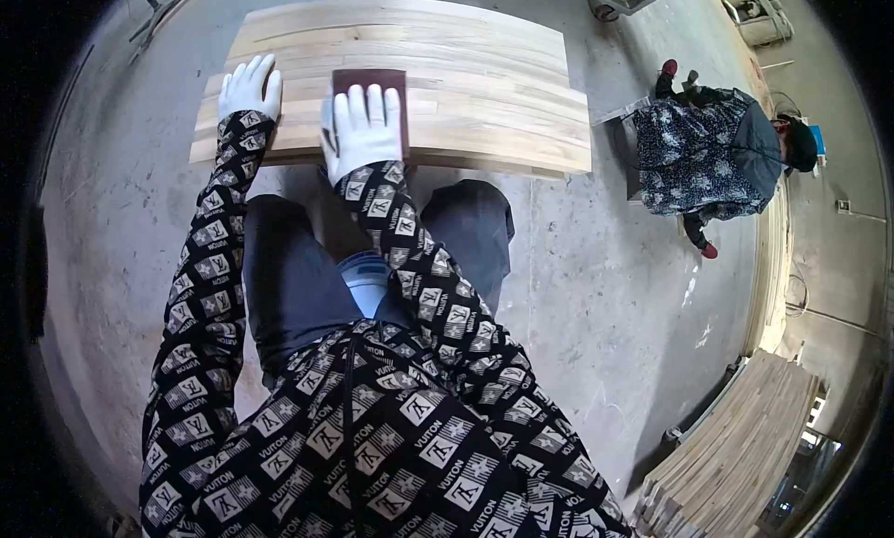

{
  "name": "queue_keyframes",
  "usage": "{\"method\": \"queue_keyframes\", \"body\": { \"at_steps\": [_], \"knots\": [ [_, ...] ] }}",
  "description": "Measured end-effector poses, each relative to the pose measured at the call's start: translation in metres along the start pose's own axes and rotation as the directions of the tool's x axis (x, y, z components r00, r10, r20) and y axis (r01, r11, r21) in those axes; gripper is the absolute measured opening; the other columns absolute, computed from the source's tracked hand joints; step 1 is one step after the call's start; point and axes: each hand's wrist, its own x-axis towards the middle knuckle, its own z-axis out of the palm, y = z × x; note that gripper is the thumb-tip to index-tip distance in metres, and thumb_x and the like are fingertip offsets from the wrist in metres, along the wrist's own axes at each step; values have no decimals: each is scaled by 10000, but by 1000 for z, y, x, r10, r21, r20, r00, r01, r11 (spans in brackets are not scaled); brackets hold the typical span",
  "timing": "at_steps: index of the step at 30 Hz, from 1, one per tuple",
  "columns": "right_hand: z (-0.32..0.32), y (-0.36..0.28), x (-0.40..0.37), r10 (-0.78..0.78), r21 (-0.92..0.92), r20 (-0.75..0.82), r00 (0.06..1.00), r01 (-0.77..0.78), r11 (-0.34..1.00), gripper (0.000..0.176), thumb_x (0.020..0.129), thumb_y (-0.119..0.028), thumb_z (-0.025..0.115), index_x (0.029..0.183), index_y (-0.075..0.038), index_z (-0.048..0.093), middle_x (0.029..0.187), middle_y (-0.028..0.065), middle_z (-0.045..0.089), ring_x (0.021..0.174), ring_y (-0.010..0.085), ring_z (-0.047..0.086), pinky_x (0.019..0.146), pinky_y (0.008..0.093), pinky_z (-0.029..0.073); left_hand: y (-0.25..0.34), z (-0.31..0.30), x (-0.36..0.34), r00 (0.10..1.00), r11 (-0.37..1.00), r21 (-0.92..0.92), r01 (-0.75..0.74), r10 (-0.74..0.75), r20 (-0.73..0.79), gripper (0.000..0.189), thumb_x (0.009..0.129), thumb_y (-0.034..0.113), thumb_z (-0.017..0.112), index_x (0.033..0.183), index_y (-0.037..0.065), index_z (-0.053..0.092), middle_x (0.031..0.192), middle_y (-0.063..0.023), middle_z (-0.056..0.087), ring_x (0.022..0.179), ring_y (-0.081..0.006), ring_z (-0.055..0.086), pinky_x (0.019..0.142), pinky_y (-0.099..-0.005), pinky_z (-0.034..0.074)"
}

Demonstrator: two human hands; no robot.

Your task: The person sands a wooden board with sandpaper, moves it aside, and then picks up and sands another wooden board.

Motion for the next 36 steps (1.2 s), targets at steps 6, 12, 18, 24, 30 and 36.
{"method": "queue_keyframes", "body": {
  "at_steps": [6, 12, 18, 24, 30, 36],
  "knots": [
    [-39, 71, -9, 49, -69, 90, 995, -43, 997, 507, 895, -330, 599, 1304, -38, 532, 1329, 184, 516, 1285, 389, 411, 1143, 543, 239, -1, 1, -2, 1000, 999, -37, -20, 19, -23, 400, 968, 373, 524, 1309, 179, 601, 1357, -87, 584, 1295, -286, 497, 1136, -462, 318],
    [-82, 241, -66, 190, -432, -77, 979, -205, 878, 416, 892, -307, 616, 1219, -51, 590, 1204, 193, 580, 1104, 388, 509, 973, 525, 367, 1, 1, -2, 998, 999, -47, -10, 7, -64, 386, 966, 361, 528, 1290, 169, 611, 1328, -93, 601, 1271, -278, 514, 1126, -462, 333],
    [-46, 141, -17, 296, -391, -22, 955, -281, 876, 457, 863, -375, 623, 1161, -31, 576, 1098, 176, 556, 1066, 375, 502, 960, 521, 363, -1, 4, -1, 993, 999, -36, -41, 37, -110, 363, 962, 350, 539, 1249, 148, 631, 1266, -84, 636, 1201, -277, 555, 1087, -461, 377],
    [16, -2, 6, -37, 21, -6, 999, 37, 999, 622, 871, -428, 629, 1311, 2, 536, 1366, 252, 507, 1335, 446, 392, 1167, 584, 201, 0, 1, -1, 998, 999, -32, -23, 22, -51, 398, 972, 381, 517, 1288, 158, 613, 1326, -92, 603, 1259, -281, 523, 1126, -465, 327],
    [-31, 95, -12, -7, -151, -7, 1000, 6, 989, 491, 908, -357, 593, 1268, -25, 565, 1303, 198, 553, 1235, 391, 465, 1107, 535, 296, 2, 2, -2, 984, 996, -54, -68, 58, -168, 357, 953, 343, 538, 1213, 127, 653, 1233, -90, 648, 1175, -278, 564, 1081, -466, 369],
    [-76, 251, -58, 154, -429, -147, 977, -203, 880, 383, 910, -343, 577, 1162, -56, 604, 1133, 173, 593, 1017, 364, 531, 947, 502, 379, 1, 1, 0, 993, 998, -52, -47, 41, -107, 363, 960, 347, 533, 1239, 137, 631, 1264, -76, 633, 1194, -257, 556, 1092, -454, 361]
  ]
}}
